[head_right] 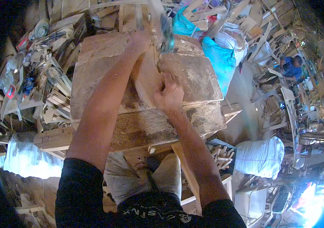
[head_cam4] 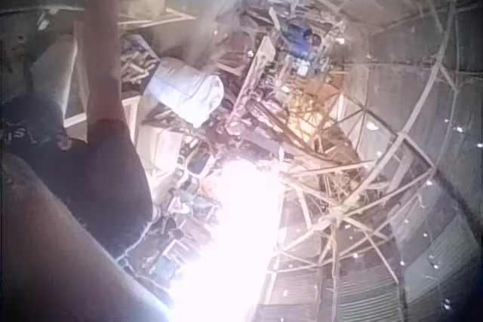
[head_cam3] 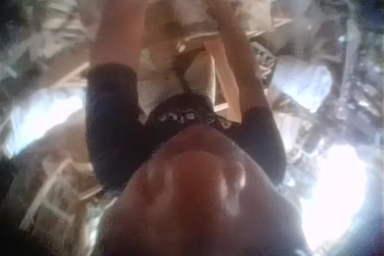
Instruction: The person cuts a curved piece of wood using a scroll saw.
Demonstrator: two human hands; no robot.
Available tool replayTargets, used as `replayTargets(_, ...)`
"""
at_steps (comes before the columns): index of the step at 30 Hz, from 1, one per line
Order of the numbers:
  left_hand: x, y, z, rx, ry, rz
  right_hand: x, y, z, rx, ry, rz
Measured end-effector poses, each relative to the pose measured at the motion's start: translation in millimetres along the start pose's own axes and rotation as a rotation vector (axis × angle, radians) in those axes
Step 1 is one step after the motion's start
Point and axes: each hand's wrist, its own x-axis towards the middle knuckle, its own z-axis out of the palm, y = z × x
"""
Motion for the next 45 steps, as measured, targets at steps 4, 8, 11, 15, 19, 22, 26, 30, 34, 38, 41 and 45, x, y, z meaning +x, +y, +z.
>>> replayTargets(4,19,-7,5,0.010,0.031,-0.001,5,-4,5,0.003,0.052,-0.031)
replayTargets(8,1,15,-12,0.016,-0.028,0.036,4,13,5,-0.048,0.112,-0.098)
replayTargets(11,-3,11,-10,-0.015,0.043,0.036,4,6,4,0.011,0.085,-0.037)
replayTargets(15,12,1,4,-0.043,0.044,-0.004,4,2,3,-0.027,0.053,-0.052)
replayTargets(19,32,-18,9,-0.035,-0.048,0.042,7,-4,7,-0.001,0.057,-0.051)
replayTargets(22,18,10,5,-0.025,-0.011,0.091,8,13,5,-0.047,0.086,-0.026)
replayTargets(26,16,1,5,-0.047,0.098,0.035,8,5,9,-0.011,0.105,-0.047)
replayTargets(30,32,-6,13,-0.001,-0.018,-0.003,9,2,10,-0.009,0.074,-0.049)
replayTargets(34,41,-15,20,0.100,-0.014,0.028,10,-2,11,-0.027,0.084,-0.042)
replayTargets(38,50,-2,35,0.014,0.000,0.056,10,4,6,-0.049,0.097,-0.008)
replayTargets(41,61,7,45,0.027,-0.038,0.070,10,10,5,-0.021,0.117,0.018)
replayTargets(45,85,-60,53,0.178,-0.011,0.051,14,-17,23,0.024,0.060,0.005)
